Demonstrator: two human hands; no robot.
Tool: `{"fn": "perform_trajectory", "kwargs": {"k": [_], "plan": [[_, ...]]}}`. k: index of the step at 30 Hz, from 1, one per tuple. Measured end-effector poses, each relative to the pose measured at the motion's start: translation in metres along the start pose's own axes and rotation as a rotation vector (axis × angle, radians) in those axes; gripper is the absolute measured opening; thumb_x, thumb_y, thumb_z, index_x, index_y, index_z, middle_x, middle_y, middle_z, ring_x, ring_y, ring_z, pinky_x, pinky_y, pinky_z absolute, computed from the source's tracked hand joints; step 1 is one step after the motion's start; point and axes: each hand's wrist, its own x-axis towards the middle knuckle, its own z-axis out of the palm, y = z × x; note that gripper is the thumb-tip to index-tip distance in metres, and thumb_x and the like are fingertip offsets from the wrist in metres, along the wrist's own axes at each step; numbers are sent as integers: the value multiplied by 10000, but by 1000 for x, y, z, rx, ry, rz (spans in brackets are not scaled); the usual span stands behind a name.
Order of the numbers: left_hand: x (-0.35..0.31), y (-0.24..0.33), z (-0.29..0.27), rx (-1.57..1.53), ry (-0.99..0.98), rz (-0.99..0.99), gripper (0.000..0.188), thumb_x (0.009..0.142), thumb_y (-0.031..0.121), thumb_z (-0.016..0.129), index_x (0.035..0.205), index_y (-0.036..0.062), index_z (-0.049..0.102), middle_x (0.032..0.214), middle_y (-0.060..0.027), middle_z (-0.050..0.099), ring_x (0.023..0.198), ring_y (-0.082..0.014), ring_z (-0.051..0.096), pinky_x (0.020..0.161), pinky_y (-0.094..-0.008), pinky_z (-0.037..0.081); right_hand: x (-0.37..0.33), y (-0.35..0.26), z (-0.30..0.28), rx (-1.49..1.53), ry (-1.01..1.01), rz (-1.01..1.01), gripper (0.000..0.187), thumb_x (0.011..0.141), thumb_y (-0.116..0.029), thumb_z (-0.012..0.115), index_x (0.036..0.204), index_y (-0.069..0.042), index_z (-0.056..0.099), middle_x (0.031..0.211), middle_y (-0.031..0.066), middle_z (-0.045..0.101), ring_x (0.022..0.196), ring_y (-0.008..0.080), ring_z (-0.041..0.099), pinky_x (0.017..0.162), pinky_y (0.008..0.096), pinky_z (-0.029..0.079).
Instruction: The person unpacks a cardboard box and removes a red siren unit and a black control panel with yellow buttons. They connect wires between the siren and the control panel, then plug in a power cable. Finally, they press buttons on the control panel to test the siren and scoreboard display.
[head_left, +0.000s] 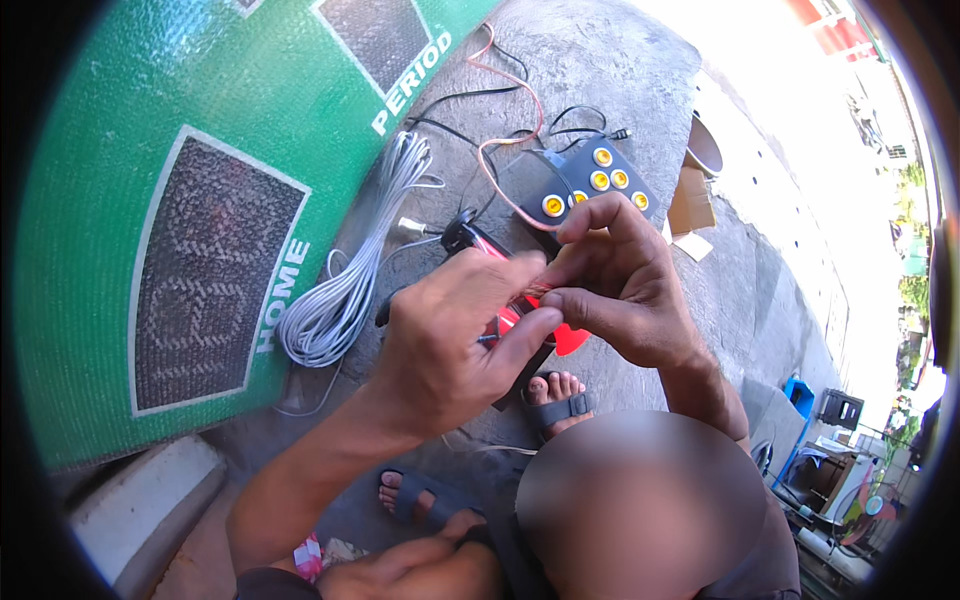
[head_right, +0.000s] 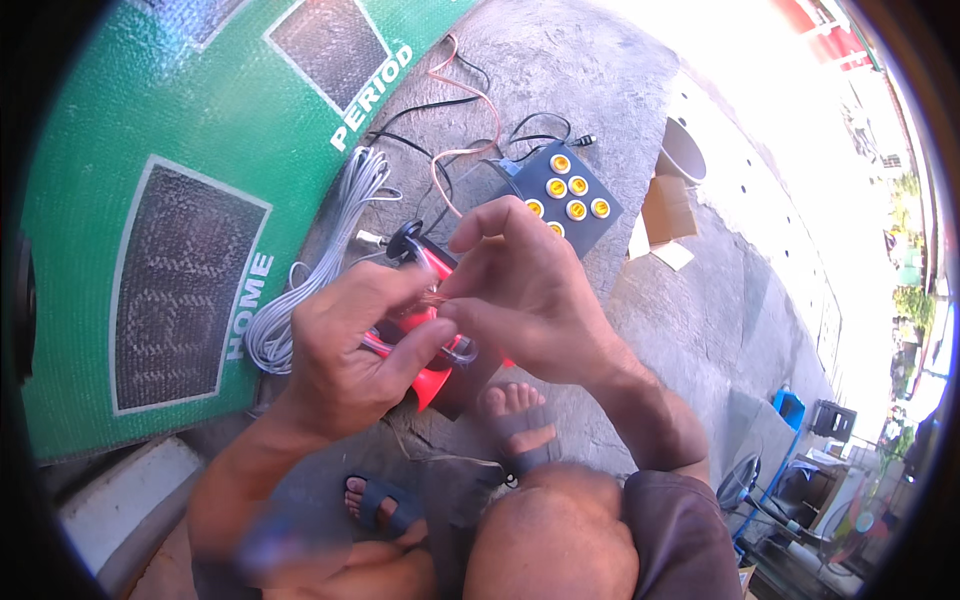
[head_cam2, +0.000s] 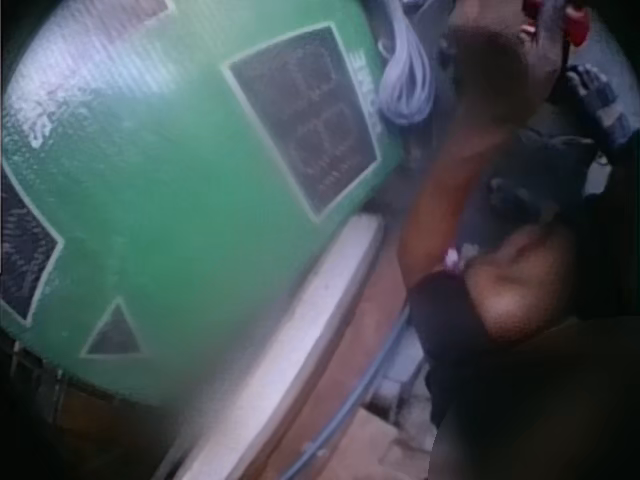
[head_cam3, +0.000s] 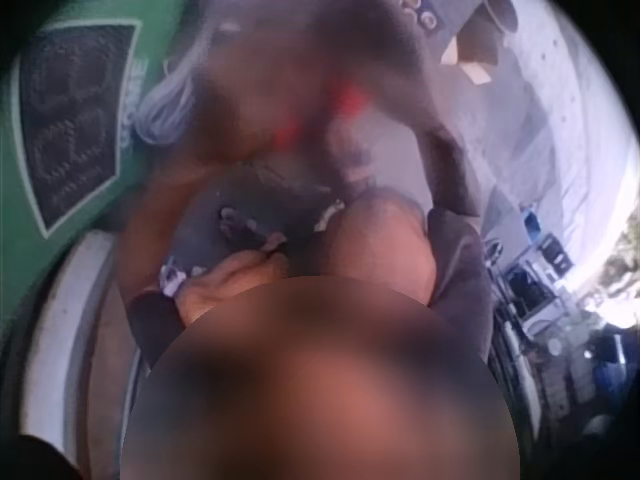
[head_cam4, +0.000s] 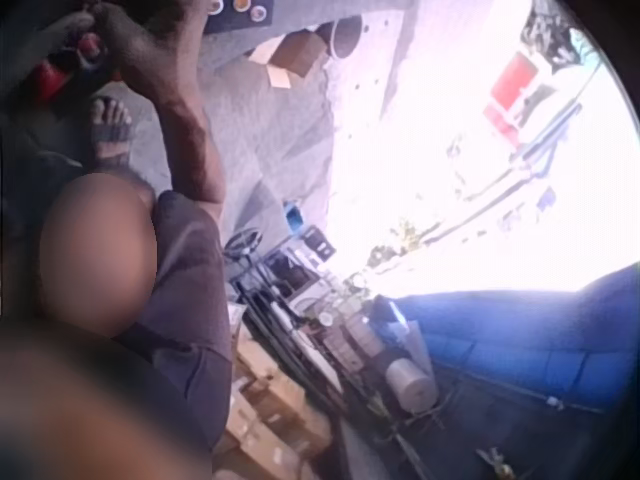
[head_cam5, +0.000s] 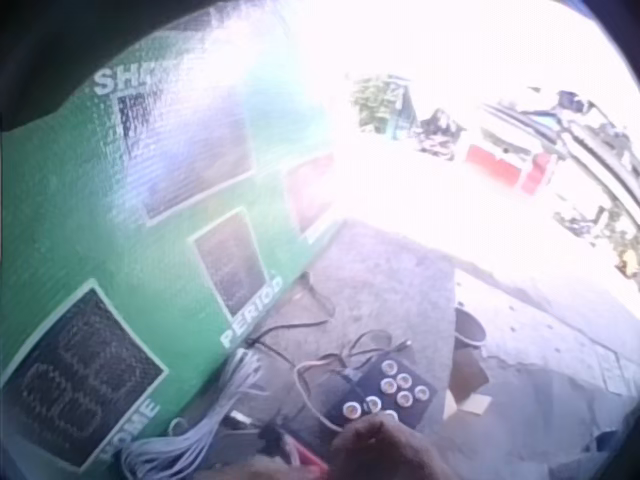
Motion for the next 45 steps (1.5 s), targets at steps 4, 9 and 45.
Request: {"fn": "perform_trajectory", "kwargs": {"k": [4,9,45], "plan": [[-2,-4,-3,-146,-24,-149,156,889,61,753,1027,-12,734,818,-130,693,680,-195,686,597,-333,527,4,-2,5,26,-3,22,464,852,35,780,1207,-56,495,948,88,696,899,131,692,775,265,560],[-6,-5,5,-515,75,-446,120,919,33,728,1007,-48,730,837,-108,717,725,-123,683,616,-298,530,8,-7,7,8,41,56,472,853,-9,803,1233,-62,530,954,88,712,880,129,708,736,239,560],[10,-26,-23,616,12,644,282,759,54,714,1012,-35,628,911,-125,612,749,-246,652,580,-336,539,14,-10,18,128,48,-108,335,900,39,719,1031,-85,436,996,120,680,880,113,658,697,229,537]]}}
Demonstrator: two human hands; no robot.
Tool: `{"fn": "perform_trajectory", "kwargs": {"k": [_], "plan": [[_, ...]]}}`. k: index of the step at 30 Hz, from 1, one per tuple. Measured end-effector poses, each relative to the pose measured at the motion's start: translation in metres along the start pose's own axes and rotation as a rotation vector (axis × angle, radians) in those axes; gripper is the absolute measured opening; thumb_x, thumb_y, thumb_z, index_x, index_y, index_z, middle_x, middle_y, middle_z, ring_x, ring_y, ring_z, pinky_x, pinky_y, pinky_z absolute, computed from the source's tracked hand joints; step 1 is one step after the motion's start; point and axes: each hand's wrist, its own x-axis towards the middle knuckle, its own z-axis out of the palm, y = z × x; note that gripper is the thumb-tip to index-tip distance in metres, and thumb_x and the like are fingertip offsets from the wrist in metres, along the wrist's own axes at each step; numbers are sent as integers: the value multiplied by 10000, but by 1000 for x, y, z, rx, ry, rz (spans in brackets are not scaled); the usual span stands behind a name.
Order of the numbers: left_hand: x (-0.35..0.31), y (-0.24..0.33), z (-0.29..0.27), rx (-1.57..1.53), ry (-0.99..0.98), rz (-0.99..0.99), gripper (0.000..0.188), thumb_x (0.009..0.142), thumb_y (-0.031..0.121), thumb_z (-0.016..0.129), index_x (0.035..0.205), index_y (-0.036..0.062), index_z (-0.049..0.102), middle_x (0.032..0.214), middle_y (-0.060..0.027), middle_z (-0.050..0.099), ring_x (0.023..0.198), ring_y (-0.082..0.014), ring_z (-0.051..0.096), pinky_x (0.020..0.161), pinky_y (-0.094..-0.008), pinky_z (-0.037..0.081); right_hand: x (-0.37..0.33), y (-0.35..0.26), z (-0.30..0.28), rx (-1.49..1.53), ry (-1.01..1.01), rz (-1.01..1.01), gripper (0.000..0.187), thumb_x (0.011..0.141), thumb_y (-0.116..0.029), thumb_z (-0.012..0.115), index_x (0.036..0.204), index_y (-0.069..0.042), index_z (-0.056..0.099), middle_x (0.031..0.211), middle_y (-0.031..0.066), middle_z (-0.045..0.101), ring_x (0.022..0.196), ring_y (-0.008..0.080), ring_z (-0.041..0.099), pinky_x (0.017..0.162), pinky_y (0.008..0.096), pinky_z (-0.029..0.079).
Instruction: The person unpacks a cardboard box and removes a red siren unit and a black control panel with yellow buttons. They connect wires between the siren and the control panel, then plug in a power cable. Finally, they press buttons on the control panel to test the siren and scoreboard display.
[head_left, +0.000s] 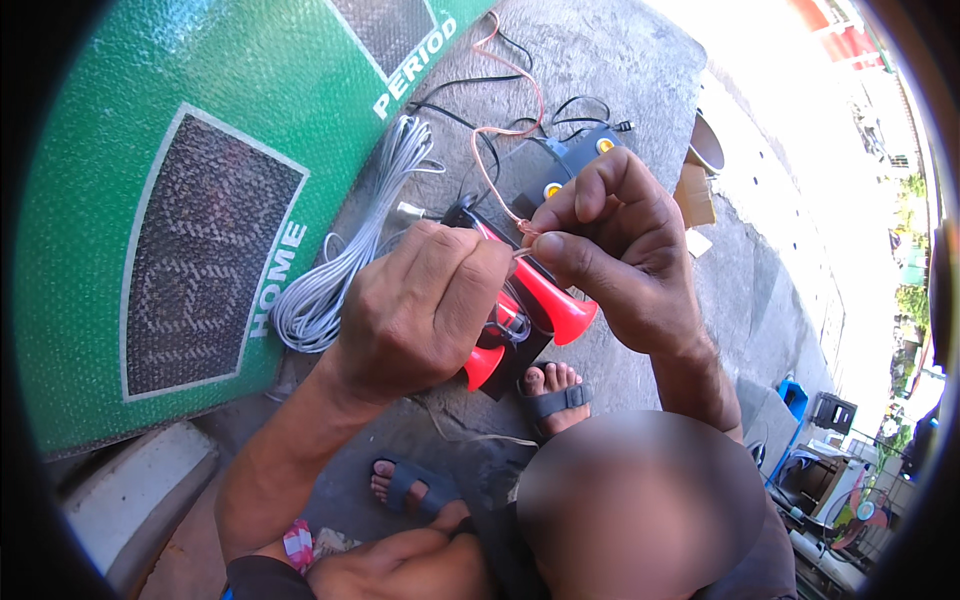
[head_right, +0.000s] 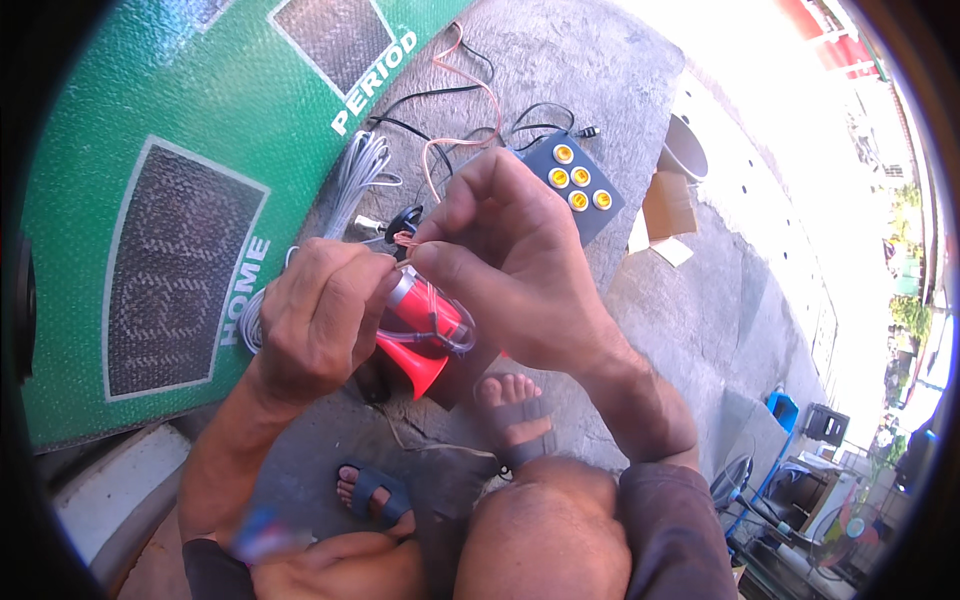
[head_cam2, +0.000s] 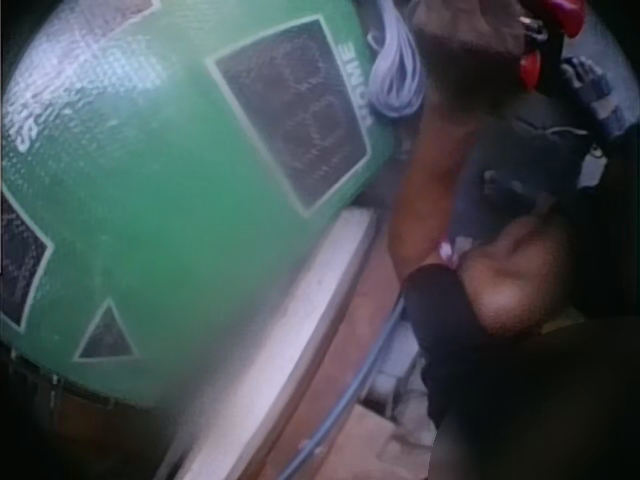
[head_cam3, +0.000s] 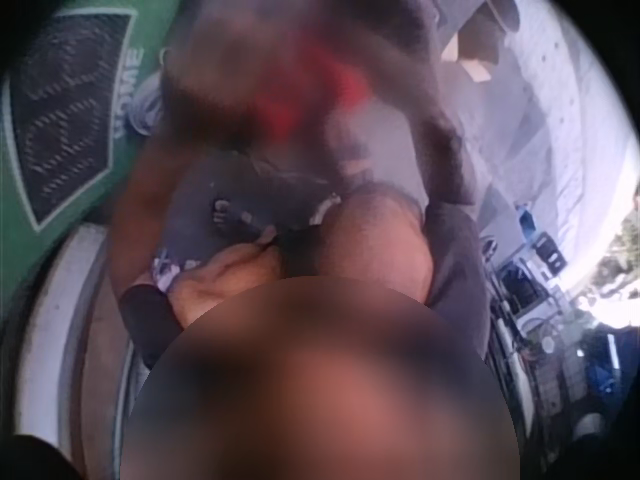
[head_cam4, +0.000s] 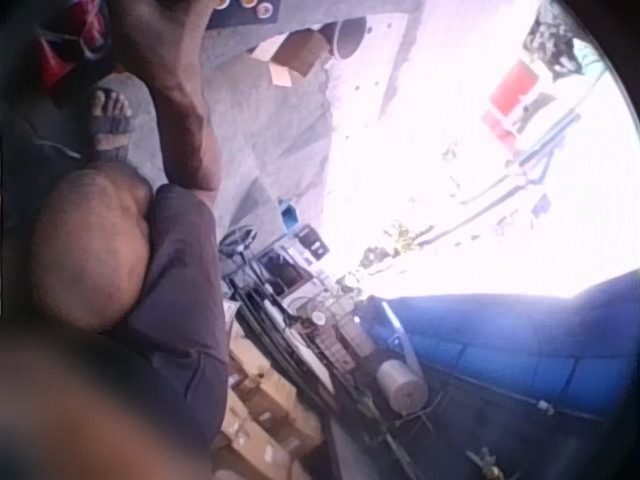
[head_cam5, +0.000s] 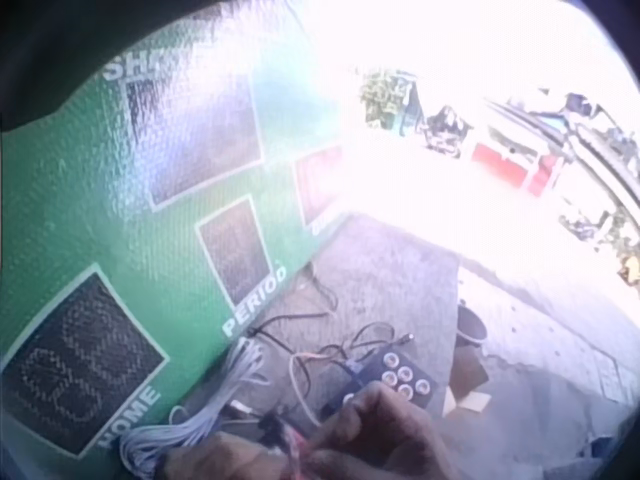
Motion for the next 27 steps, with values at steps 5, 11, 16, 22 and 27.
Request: {"fn": "perform_trajectory", "kwargs": {"k": [5,11,16,22,27], "plan": [[7,22,-13,-646,-193,-739,143,992,145,616,949,9,615,774,-98,579,628,-169,604,520,-312,485,2,1,1,-66,-32,-48,356,888,53,716,974,-92,402,989,135,666,920,133,648,772,250,538],[3,29,-13,-1182,-77,-1287,293,1056,280,571,1001,-1,634,769,-118,616,623,-123,596,518,-303,481,2,-2,-5,-148,-19,-80,343,889,40,714,943,-93,403,974,130,673,878,108,625,736,234,513],[-8,5,-5,-34,70,-107,259,991,135,666,1198,-2,593,1052,-122,635,886,-259,682,694,-322,599,1,3,-6,-57,3,17,328,905,8,717,959,-106,415,968,109,684,782,66,605,633,198,478],[-10,-7,-4,41,18,109,292,706,57,720,985,-5,661,948,-116,641,860,-271,705,700,-349,615,3,3,-2,-26,-6,79,319,915,-5,714,969,-107,417,974,104,683,777,55,609,624,190,490],[-9,-5,-2,-38,-13,32,291,721,57,704,996,-23,649,914,-127,618,794,-268,676,639,-349,573,3,-1,-2,-40,-29,115,318,910,-2,715,962,-101,417,971,108,677,821,75,629,680,214,520]]}}
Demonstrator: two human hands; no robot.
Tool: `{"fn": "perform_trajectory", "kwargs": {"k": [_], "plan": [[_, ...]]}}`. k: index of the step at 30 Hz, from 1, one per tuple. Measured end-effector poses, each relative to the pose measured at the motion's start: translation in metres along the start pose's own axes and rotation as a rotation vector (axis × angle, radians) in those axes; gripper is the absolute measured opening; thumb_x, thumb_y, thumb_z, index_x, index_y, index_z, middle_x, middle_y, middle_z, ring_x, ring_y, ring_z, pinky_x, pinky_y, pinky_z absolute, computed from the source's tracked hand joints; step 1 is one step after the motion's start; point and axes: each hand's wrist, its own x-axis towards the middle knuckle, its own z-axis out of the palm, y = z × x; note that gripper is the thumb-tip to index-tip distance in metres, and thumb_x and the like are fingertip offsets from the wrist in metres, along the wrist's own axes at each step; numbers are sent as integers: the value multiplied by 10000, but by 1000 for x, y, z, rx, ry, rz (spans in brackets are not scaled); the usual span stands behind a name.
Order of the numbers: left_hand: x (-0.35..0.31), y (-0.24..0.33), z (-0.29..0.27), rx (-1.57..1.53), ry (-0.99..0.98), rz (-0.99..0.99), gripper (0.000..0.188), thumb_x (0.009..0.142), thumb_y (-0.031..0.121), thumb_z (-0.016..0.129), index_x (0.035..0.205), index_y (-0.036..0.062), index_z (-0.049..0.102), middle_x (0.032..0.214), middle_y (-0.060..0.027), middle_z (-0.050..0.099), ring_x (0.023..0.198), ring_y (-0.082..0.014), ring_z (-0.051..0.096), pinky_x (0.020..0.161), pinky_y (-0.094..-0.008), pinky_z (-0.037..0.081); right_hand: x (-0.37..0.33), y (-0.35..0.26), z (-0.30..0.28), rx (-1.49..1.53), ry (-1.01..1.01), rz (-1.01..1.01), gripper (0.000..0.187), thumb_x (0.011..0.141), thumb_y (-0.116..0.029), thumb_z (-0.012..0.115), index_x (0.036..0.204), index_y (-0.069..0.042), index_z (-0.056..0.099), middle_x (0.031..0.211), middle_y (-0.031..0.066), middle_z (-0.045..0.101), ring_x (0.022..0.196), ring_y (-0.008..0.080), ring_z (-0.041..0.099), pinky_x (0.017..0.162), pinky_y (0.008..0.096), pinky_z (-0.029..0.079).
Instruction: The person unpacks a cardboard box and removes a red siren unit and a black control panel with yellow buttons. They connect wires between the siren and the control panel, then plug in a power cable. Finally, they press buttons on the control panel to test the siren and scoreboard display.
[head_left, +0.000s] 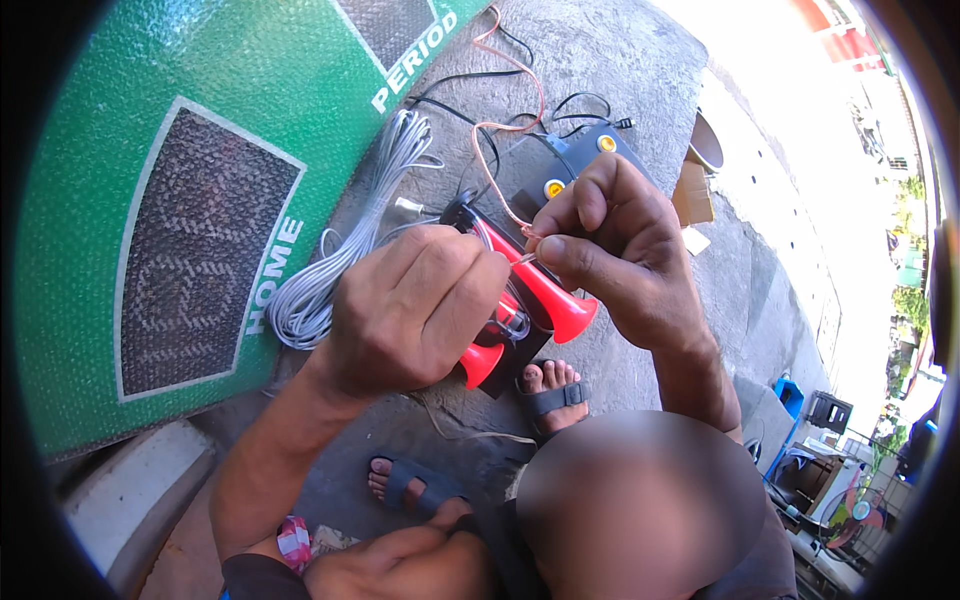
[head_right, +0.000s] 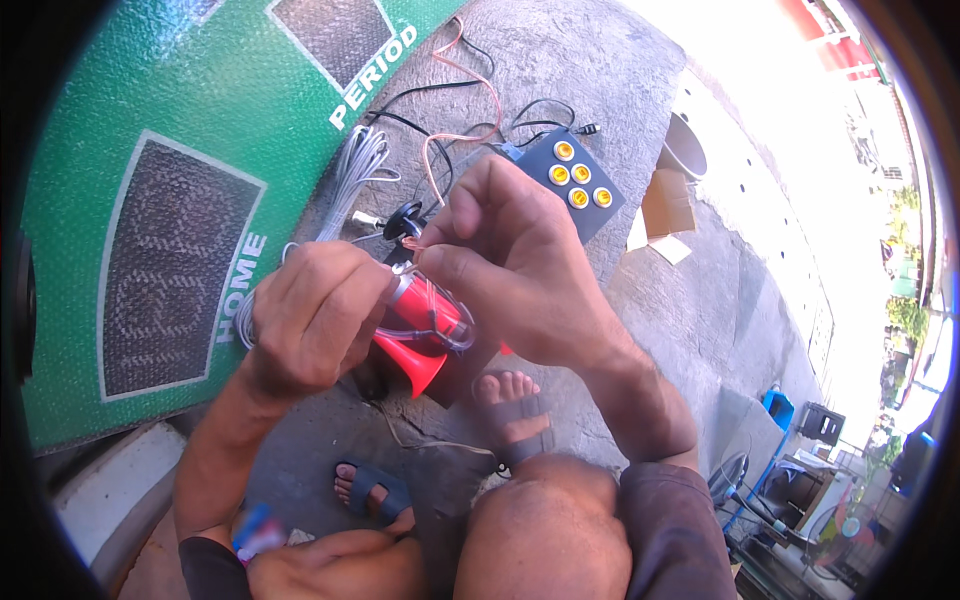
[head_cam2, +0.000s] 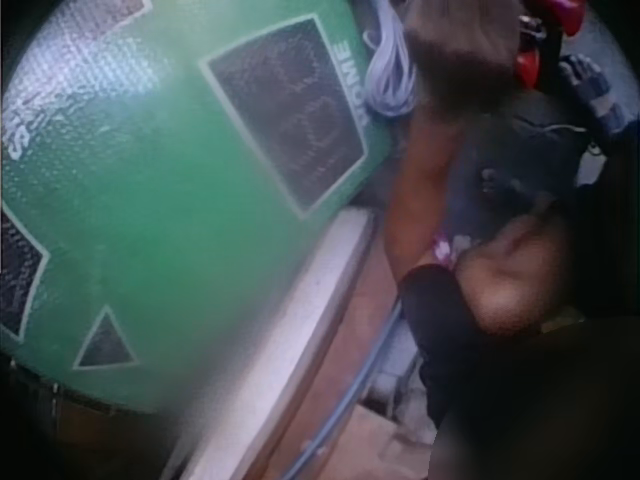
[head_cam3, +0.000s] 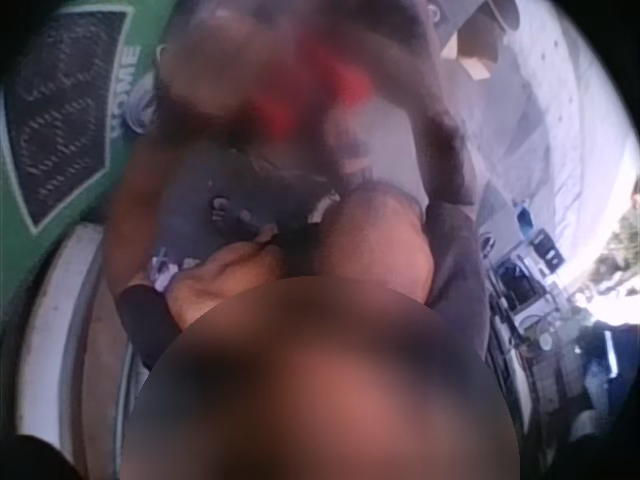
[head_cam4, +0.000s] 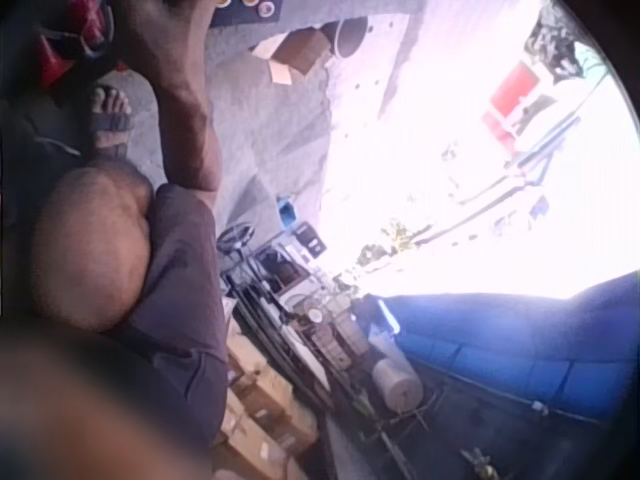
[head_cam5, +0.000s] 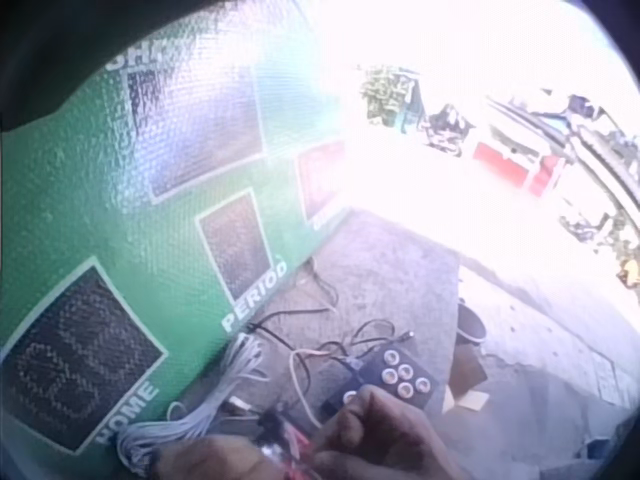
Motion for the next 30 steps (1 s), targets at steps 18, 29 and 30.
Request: {"fn": "perform_trajectory", "kwargs": {"k": [18,29,30], "plan": [[9,41,-4,-1657,23,-1358,314,1067,359,503,922,80,495,730,8,435,564,-90,455,411,-265,451,-2,4,2,-361,-1,-403,292,901,96,640,926,-77,406,975,127,636,862,137,601,785,275,492],[-7,-1,-1,135,114,62,298,733,65,740,1025,45,688,994,-88,638,896,-246,699,652,-323,596,-2,10,0,56,51,-46,312,907,5,709,924,-117,423,968,100,679,817,74,603,652,198,468],[-6,-2,-2,158,107,95,284,734,70,734,1014,43,691,988,-87,642,893,-243,698,651,-319,595,-2,10,0,58,53,-22,314,904,3,713,920,-118,424,969,98,681,815,71,603,648,195,466]]}}
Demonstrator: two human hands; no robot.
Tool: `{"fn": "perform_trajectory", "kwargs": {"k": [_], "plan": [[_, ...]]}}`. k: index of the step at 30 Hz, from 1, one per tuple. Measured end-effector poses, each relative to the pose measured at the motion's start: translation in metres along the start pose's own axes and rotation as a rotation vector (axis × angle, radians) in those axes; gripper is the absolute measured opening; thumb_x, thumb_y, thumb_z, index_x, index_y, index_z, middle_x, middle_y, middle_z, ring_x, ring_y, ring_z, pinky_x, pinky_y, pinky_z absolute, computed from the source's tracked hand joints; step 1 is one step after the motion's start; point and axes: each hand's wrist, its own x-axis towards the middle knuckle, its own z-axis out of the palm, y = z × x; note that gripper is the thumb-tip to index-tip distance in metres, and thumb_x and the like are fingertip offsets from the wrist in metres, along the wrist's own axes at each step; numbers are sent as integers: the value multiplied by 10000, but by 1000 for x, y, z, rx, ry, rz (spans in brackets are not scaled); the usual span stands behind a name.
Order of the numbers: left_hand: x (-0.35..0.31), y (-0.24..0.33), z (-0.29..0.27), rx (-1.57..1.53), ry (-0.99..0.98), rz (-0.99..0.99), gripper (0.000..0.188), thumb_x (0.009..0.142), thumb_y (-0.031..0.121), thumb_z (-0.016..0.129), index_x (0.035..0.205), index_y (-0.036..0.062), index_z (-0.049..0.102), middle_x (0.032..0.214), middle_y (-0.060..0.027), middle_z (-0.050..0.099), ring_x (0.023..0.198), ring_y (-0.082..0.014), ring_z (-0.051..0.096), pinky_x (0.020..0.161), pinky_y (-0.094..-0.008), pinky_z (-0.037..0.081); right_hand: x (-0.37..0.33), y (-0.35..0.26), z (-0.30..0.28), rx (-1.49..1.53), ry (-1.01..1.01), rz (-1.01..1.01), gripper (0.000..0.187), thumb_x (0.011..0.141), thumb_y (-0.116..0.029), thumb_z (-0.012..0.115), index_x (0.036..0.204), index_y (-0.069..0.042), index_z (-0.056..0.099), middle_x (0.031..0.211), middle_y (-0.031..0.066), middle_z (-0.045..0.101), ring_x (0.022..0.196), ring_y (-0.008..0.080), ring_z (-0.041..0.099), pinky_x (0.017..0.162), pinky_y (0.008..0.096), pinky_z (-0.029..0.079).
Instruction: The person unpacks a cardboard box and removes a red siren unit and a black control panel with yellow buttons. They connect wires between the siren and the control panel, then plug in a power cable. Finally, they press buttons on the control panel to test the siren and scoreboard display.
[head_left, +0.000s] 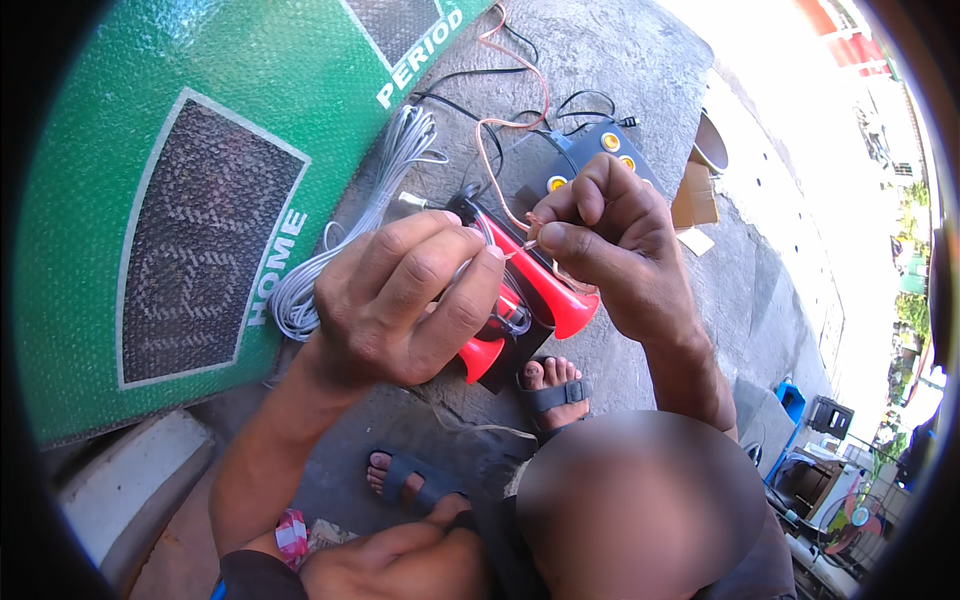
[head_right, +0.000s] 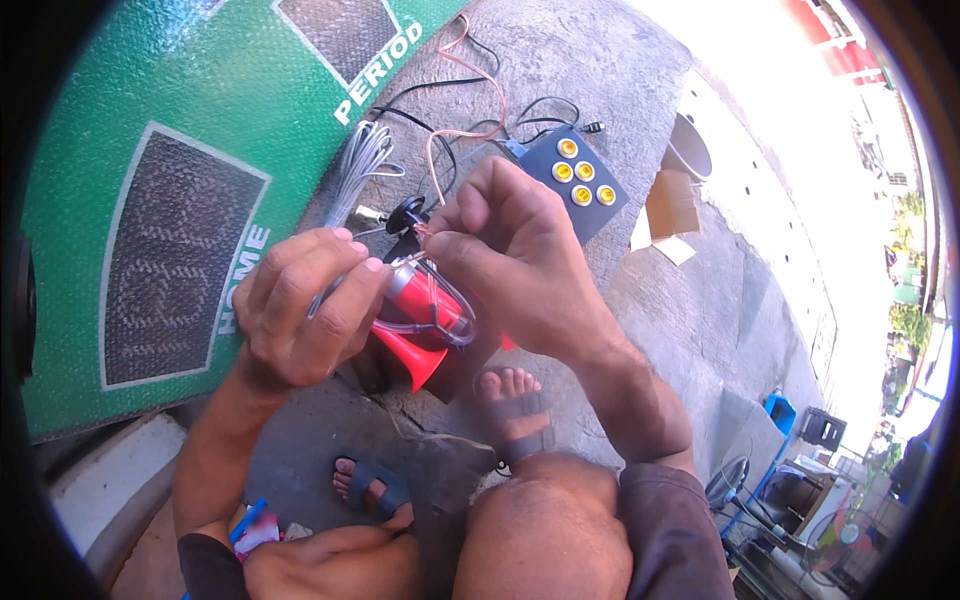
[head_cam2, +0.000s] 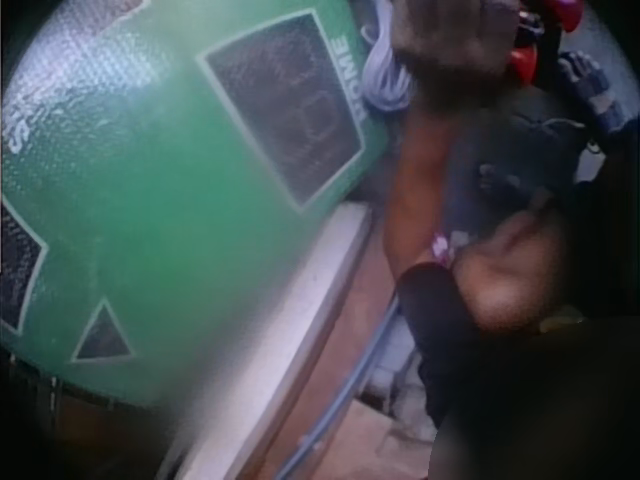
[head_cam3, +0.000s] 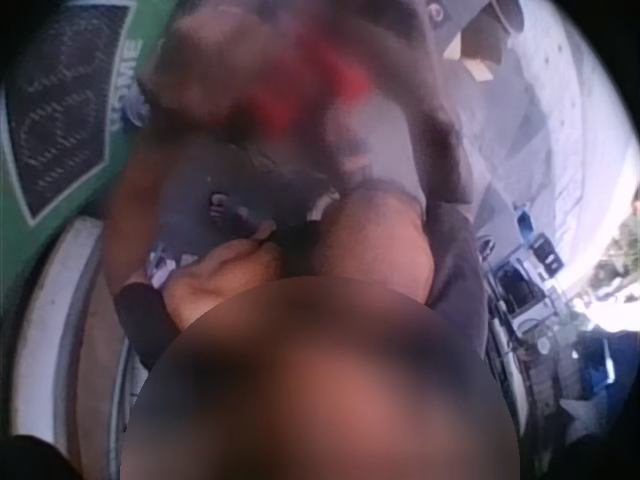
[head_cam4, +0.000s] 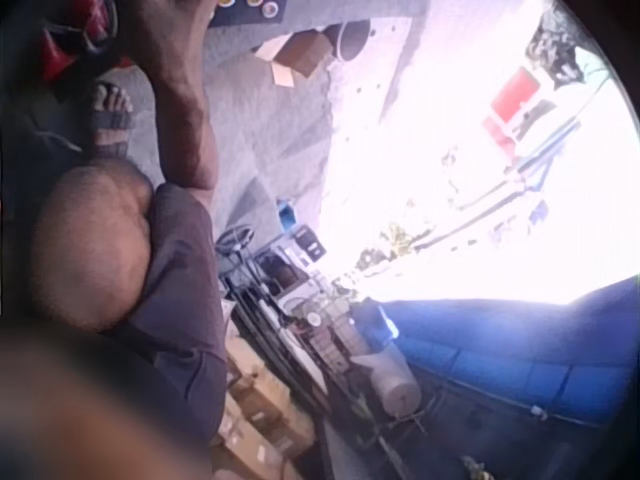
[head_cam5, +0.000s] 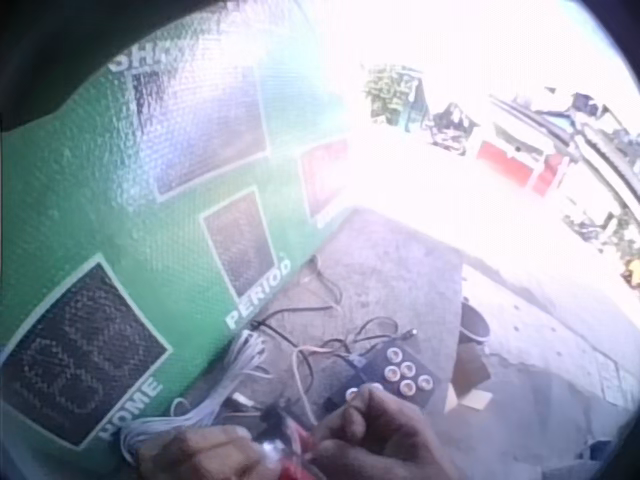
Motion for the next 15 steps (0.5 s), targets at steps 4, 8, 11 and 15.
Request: {"fn": "perform_trajectory", "kwargs": {"k": [4,8,11,15], "plan": [[5,3,-2,9,-49,37,257,730,82,711,983,39,699,954,-77,653,889,-232,696,649,-312,588,-1,-1,0,4,12,47,313,901,-3,717,909,-118,426,974,94,683,805,62,596,631,186,457],[6,3,-4,-56,-130,-36,181,842,31,755,1014,27,696,974,-84,668,869,-247,692,670,-328,591,-1,1,1,-7,12,16,311,906,-3,712,923,-114,423,970,93,680,809,66,598,652,188,474],[11,7,-2,-232,-151,-273,126,882,46,738,988,9,682,935,-97,666,830,-221,685,648,-308,566,-1,2,2,-25,5,-24,315,910,2,707,944,-110,414,983,97,670,849,77,601,706,208,495],[20,25,-5,-895,-193,-1056,123,944,85,704,991,-6,637,901,-90,658,768,-151,644,642,-282,523,-1,2,6,-33,-22,-135,324,913,20,696,965,-100,401,997,103,651,903,96,598,772,247,507]]}}
